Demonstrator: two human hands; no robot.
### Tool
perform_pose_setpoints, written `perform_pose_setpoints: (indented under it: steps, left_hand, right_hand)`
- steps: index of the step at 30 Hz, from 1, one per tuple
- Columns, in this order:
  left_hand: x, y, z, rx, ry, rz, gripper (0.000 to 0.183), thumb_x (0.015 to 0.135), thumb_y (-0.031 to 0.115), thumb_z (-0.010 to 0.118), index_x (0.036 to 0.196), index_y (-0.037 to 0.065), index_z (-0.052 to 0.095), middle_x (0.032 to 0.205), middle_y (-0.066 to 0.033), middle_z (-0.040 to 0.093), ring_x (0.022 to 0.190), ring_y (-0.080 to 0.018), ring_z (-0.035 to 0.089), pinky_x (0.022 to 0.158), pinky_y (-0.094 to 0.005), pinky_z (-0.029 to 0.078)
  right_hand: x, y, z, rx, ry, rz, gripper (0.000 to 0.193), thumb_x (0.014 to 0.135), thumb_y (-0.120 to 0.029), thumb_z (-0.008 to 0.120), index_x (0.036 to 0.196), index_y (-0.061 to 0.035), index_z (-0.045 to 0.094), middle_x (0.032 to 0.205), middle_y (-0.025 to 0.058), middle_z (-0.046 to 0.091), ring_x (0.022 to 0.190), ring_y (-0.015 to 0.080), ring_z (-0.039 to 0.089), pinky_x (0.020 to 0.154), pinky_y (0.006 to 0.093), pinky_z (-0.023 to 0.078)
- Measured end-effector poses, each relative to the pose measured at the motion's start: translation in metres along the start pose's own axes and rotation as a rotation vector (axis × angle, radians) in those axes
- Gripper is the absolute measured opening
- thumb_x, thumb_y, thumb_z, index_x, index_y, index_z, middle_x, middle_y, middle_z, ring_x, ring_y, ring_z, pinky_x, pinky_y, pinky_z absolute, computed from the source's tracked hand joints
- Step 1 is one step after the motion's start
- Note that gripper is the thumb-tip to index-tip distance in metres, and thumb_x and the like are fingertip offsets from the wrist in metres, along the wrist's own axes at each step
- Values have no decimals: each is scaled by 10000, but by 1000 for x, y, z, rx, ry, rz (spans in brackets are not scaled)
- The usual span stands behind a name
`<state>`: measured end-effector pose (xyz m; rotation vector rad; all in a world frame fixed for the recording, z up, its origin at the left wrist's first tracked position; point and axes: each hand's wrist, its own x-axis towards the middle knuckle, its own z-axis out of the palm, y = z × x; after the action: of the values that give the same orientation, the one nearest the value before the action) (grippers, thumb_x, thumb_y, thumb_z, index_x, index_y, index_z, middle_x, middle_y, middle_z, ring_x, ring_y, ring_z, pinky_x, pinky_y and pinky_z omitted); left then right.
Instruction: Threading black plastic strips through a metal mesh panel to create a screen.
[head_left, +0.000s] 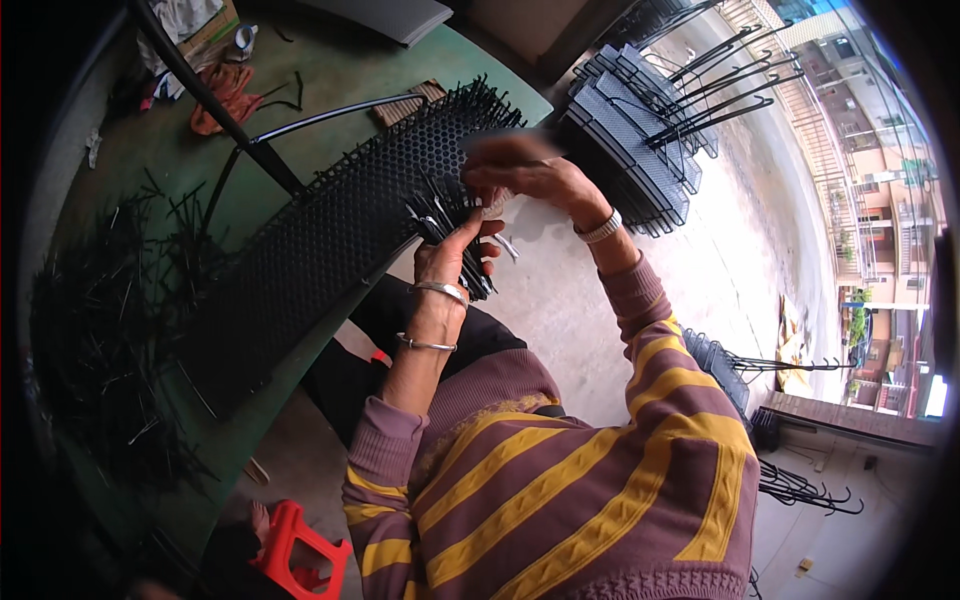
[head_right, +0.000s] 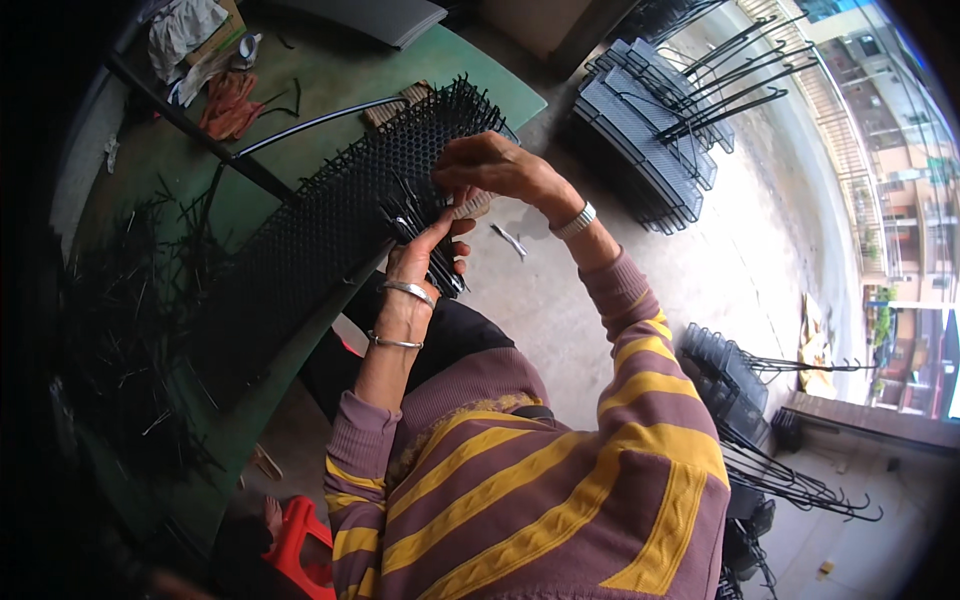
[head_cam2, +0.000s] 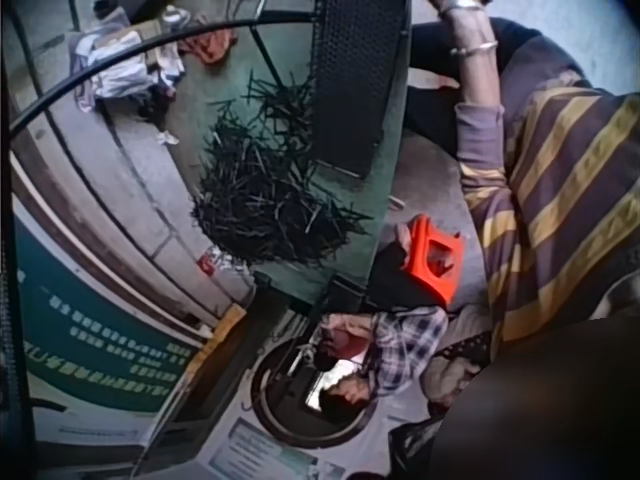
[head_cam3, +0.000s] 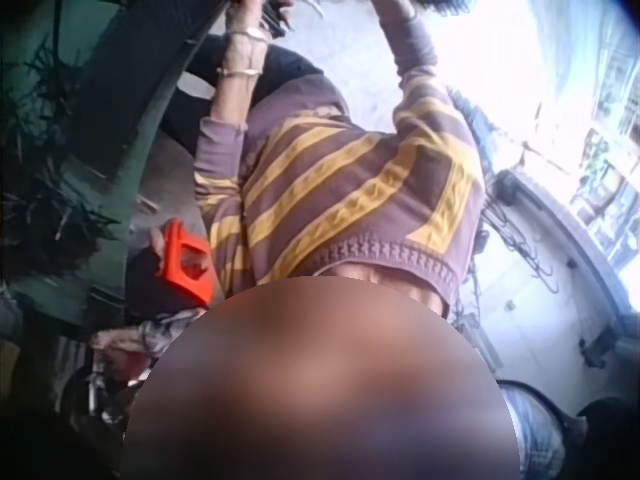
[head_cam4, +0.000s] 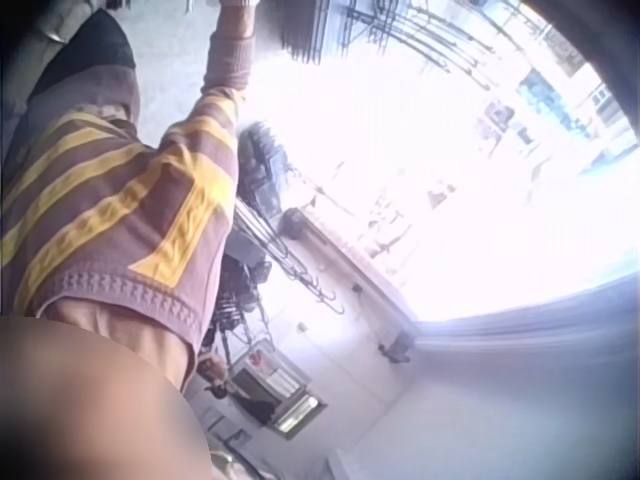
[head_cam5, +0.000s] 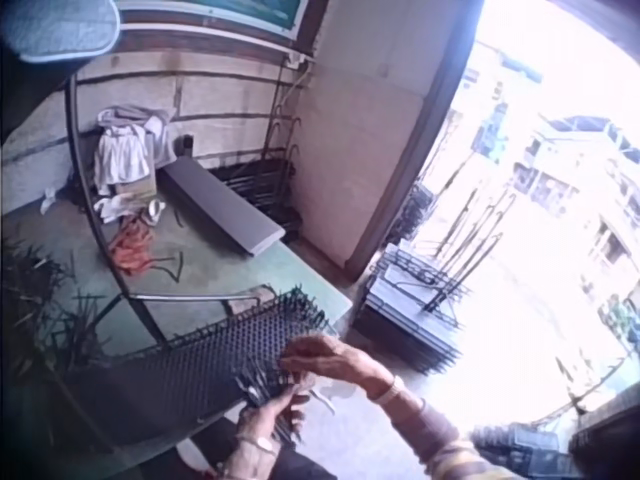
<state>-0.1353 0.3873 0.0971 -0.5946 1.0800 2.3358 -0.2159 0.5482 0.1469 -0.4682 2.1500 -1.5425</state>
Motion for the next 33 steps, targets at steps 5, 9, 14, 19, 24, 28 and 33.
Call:
perform_pose_setpoints:
  steps: [5,9,14,19,24,28,33]
  left_hand:
    - [-2,2,1,68,-20,13,337,867,314,731,1087,67,663,949,-85,731,682,-145,665,485,-245,448]
    - [8,-2,-6,-48,-28,-26,309,900,352,687,1114,132,645,987,-69,727,796,-200,697,587,-338,521]
    - [18,-11,-12,-170,-31,-110,287,908,370,667,1106,167,624,1033,-74,708,904,-241,688,727,-443,561]
    - [23,-20,-9,-289,-69,-188,256,918,338,659,1070,136,624,1011,-110,687,941,-272,669,845,-489,553]
    - [27,-21,-9,-279,-41,-174,188,931,257,641,1048,110,636,995,-120,685,922,-267,670,866,-474,550]
    - [24,-18,-6,-241,-4,-154,161,938,211,615,1047,95,641,996,-118,686,921,-262,673,868,-479,551]
    - [20,-14,-2,-261,18,-175,150,940,201,602,1033,93,649,994,-113,687,929,-260,674,864,-488,552]
  right_hand:
    - [-1,-10,-6,-79,-78,54,218,921,-182,649,977,28,643,857,31,666,806,78,614,738,238,494]
    - [-5,-14,-12,-145,-21,-80,185,933,-153,620,946,32,621,825,52,675,781,108,652,715,245,510]
    - [-2,-24,-19,-105,526,-228,98,929,-53,581,940,44,591,815,117,707,730,159,705,662,267,541]
    - [20,-3,-30,-410,800,-418,91,944,-51,573,997,22,580,825,98,695,779,170,719,671,255,538]
    - [39,17,-34,-449,828,-466,80,945,-52,570,986,15,581,814,100,696,745,172,722,631,256,537]
    - [41,18,-34,-495,814,-432,79,943,-61,573,980,7,584,801,96,693,735,166,721,625,255,536]
    - [39,19,-38,-554,809,-414,79,942,-74,575,974,-3,590,790,97,694,732,161,721,620,254,536]
